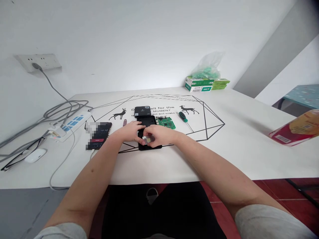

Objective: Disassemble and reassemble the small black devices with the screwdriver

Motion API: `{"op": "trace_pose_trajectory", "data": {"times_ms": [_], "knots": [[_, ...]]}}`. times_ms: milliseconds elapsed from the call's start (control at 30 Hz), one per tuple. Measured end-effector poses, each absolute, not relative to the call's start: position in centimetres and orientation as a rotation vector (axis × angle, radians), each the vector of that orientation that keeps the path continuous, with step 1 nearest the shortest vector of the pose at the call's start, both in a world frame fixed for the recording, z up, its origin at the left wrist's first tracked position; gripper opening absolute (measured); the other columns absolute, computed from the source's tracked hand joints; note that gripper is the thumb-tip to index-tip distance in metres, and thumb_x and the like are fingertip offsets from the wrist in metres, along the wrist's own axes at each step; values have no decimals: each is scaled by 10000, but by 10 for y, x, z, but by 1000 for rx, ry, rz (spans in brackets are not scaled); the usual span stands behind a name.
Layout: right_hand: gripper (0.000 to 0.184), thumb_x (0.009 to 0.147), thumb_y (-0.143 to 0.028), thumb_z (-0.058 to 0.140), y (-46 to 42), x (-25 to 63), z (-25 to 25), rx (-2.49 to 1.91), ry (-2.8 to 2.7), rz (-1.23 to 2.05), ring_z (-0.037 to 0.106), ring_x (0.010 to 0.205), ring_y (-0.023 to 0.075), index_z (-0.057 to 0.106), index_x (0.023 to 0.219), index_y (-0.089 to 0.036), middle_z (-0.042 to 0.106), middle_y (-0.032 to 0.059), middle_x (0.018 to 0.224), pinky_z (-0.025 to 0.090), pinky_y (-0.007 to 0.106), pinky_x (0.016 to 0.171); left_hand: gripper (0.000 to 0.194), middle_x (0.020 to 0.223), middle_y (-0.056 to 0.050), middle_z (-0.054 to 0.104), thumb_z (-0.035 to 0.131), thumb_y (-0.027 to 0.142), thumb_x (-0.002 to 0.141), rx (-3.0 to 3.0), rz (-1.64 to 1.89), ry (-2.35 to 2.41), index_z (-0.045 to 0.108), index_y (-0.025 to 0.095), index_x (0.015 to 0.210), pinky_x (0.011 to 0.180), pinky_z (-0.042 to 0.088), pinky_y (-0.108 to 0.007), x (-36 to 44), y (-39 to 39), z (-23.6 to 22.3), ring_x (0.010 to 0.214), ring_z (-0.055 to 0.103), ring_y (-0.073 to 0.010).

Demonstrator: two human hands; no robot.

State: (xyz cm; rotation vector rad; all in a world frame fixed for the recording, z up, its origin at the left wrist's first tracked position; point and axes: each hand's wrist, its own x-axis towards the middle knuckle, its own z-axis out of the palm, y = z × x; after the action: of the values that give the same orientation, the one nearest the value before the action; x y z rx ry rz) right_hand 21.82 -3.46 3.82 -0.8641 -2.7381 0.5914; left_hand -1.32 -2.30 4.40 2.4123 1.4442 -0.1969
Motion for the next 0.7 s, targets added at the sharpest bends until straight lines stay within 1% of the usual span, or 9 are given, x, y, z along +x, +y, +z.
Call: {"op": "trace_pose_trajectory", "data": {"times_ms": [100,233,300,367,433,500,567,600,700], "knots": [[264,775,-260,799,-34,219,37,-867,-2725,596,595,857,215,621,965,-218,694,39,942,416,318,757,1022,1860,-122,276,855,756,765,2388,-203,1437,580,287,1630,1358,267,-599,-14,-23,45,1717,193,-448],[282,764,-243,797,-36,221,41,-887,-2705,584,604,867,215,623,985,-217,706,41,949,434,320,777,1057,1866,-112,260,869,726,752,2391,-204,1436,540,300,1662,1358,281,-587,-15,-22,44,1720,187,-440],[264,764,-224,775,-36,224,47,-930,-2692,583,610,853,209,627,982,-214,709,35,930,442,320,780,1103,1873,-103,241,876,726,739,2390,-202,1429,507,303,1688,1354,298,-566,-16,-21,44,1724,177,-432],[284,751,-214,760,-35,230,53,-993,-2675,602,618,839,204,637,1007,-212,713,31,930,450,317,766,1155,1879,-95,226,868,743,735,2385,-206,1422,458,303,1722,1347,317,-545,-16,-21,43,1728,165,-425],[370,728,-218,761,-32,238,58,-1068,-2665,661,634,833,201,656,1083,-211,727,35,977,461,313,733,1185,1880,-102,218,844,773,749,2381,-217,1423,418,295,1746,1350,301,-548,-16,-22,44,1729,161,-424],[404,700,-220,768,-28,247,62,-1142,-2683,718,655,834,206,681,1095,-219,743,34,989,469,315,719,1179,1878,-117,220,814,799,773,2382,-226,1427,408,283,1752,1368,236,-577,-16,-23,45,1727,171,-426],[343,672,-222,774,-25,253,65,-1198,-2716,736,663,833,216,702,1007,-235,746,25,953,462,323,705,1158,1873,-129,229,790,818,791,2387,-226,1430,421,275,1746,1380,160,-613,-15,-24,47,1725,175,-427],[302,664,-224,773,-24,256,66,-1216,-2732,739,659,829,219,702,957,-240,739,20,931,456,328,699,1154,1872,-131,231,785,823,794,2387,-222,1430,426,274,1743,1380,143,-625,-15,-24,47,1725,176,-428],[247,652,-223,756,-23,264,68,-1273,-2772,792,629,808,212,674,884,-247,704,10,908,442,338,678,1168,1872,-126,231,795,830,775,2377,-211,1423,432,279,1740,1370,180,-632,-16,-24,47,1722,180,-435]]}}
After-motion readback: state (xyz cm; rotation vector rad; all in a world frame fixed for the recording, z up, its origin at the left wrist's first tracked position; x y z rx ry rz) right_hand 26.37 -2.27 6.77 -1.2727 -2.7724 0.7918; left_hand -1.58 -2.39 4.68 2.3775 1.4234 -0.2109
